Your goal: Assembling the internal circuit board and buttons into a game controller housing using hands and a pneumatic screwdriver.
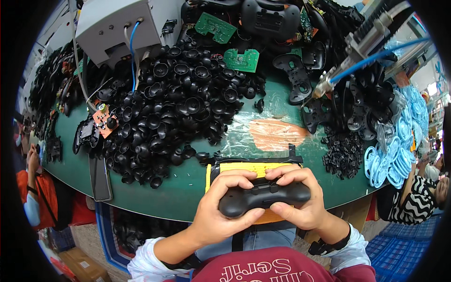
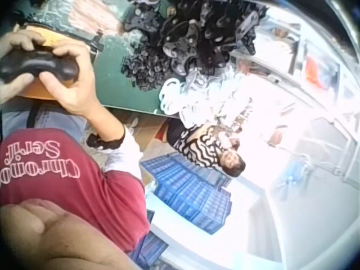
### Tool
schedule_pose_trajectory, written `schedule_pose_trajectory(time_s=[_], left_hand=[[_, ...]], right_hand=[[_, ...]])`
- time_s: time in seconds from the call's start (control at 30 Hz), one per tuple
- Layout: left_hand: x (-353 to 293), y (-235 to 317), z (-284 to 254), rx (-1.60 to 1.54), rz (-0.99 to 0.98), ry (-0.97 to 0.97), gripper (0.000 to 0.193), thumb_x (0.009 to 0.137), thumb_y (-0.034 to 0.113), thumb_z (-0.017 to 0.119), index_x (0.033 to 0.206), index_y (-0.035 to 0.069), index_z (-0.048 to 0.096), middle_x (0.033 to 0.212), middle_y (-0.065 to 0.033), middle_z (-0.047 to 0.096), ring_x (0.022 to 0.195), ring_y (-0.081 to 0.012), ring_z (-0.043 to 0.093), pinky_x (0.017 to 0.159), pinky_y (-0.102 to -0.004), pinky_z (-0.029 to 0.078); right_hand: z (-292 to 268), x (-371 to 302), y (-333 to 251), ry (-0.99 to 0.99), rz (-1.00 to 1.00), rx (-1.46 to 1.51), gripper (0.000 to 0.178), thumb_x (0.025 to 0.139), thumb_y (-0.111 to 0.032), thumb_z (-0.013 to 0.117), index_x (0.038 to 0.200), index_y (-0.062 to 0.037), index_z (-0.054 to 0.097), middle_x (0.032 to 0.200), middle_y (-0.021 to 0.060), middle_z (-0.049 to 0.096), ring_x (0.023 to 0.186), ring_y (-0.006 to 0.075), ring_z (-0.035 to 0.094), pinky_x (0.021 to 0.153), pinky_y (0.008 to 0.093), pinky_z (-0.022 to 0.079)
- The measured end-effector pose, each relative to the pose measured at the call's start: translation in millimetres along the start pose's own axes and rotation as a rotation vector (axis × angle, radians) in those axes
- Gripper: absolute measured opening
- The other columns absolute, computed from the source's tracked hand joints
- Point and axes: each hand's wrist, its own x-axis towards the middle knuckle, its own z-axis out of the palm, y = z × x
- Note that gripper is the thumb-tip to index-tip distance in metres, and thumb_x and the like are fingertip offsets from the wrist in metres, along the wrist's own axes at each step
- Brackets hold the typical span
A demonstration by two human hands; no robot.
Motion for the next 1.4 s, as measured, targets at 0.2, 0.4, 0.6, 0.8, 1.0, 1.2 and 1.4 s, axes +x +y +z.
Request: schedule_pose_trajectory(time_s=[0.2, 0.4, 0.6, 0.8, 1.0, 1.2, 1.4], left_hand=[[8, -8, 31, 0.020, 0.166, 0.227, 0.034, 0.072, -0.004, 0.077, 0.099, 0.002, 0.056, 0.097, -0.0140, 0.063, 0.093, -0.0239, 0.063, 0.083, -0.0340, 0.051], [3, -4, 26, 0.068, 0.132, 0.240, 0.030, 0.075, -0.004, 0.072, 0.097, 0.001, 0.054, 0.095, -0.0132, 0.060, 0.091, -0.0221, 0.061, 0.085, -0.0339, 0.049], [5, 8, 26, 0.050, -0.041, 0.157, 0.033, 0.078, 0.005, 0.074, 0.105, 0.002, 0.054, 0.101, -0.0077, 0.059, 0.093, -0.0150, 0.056, 0.086, -0.0284, 0.046], [-2, 5, 30, -0.012, -0.039, 0.248, 0.037, 0.075, 0.000, 0.072, 0.105, 0.002, 0.052, 0.103, -0.0090, 0.057, 0.096, -0.0180, 0.057, 0.090, -0.0319, 0.044], [-3, 82, -32, 0.240, 0.269, -0.076, 0.027, 0.062, 0.000, 0.079, 0.082, 0.003, 0.061, 0.087, -0.0119, 0.065, 0.084, -0.0246, 0.065, 0.078, -0.0370, 0.051], [-66, 139, -138, 1.027, -0.436, -0.705, 0.044, 0.067, 0.024, 0.086, 0.103, 0.003, 0.072, 0.104, -0.0145, 0.070, 0.096, -0.0298, 0.066, 0.089, -0.0373, 0.050], [-44, 131, -108, 0.622, -0.344, -0.769, 0.043, 0.076, 0.012, 0.077, 0.116, 0.004, 0.063, 0.133, -0.0196, 0.055, 0.121, -0.0364, 0.054, 0.105, -0.0458, 0.037]], right_hand=[[8, -8, 5, 0.200, -0.059, -0.005, 0.034, 0.079, 0.000, 0.075, 0.103, -0.0036, 0.051, 0.108, 0.0172, 0.060, 0.106, 0.0262, 0.059, 0.094, 0.0374, 0.046], [24, -11, 8, 0.303, -0.045, 0.028, 0.029, 0.082, -0.002, 0.073, 0.101, -0.0047, 0.052, 0.105, 0.0133, 0.060, 0.099, 0.0205, 0.057, 0.088, 0.0329, 0.045], [3, -9, 14, 0.179, 0.000, 0.199, 0.030, 0.084, -0.003, 0.071, 0.103, -0.0051, 0.048, 0.110, 0.0125, 0.059, 0.106, 0.0185, 0.057, 0.094, 0.0332, 0.045], [9, -9, 7, 0.198, 0.057, 0.249, 0.030, 0.084, -0.002, 0.070, 0.103, -0.0045, 0.047, 0.111, 0.0122, 0.059, 0.106, 0.0175, 0.056, 0.097, 0.0332, 0.044], [5, -23, -38, -0.192, -0.227, 0.030, 0.052, 0.085, -0.015, 0.075, 0.128, -0.0040, 0.048, 0.133, 0.0188, 0.050, 0.124, 0.0317, 0.050, 0.105, 0.0406, 0.039], [-21, -28, -27, -0.231, -0.186, -0.280, 0.027, 0.086, -0.012, 0.070, 0.112, -0.0045, 0.062, 0.116, 0.0140, 0.063, 0.107, 0.0317, 0.062, 0.091, 0.0384, 0.051], [-56, -19, -36, -0.058, -0.086, -0.708, 0.015, 0.083, -0.011, 0.070, 0.096, -0.0063, 0.064, 0.096, 0.0092, 0.067, 0.089, 0.0278, 0.066, 0.077, 0.0369, 0.054]])
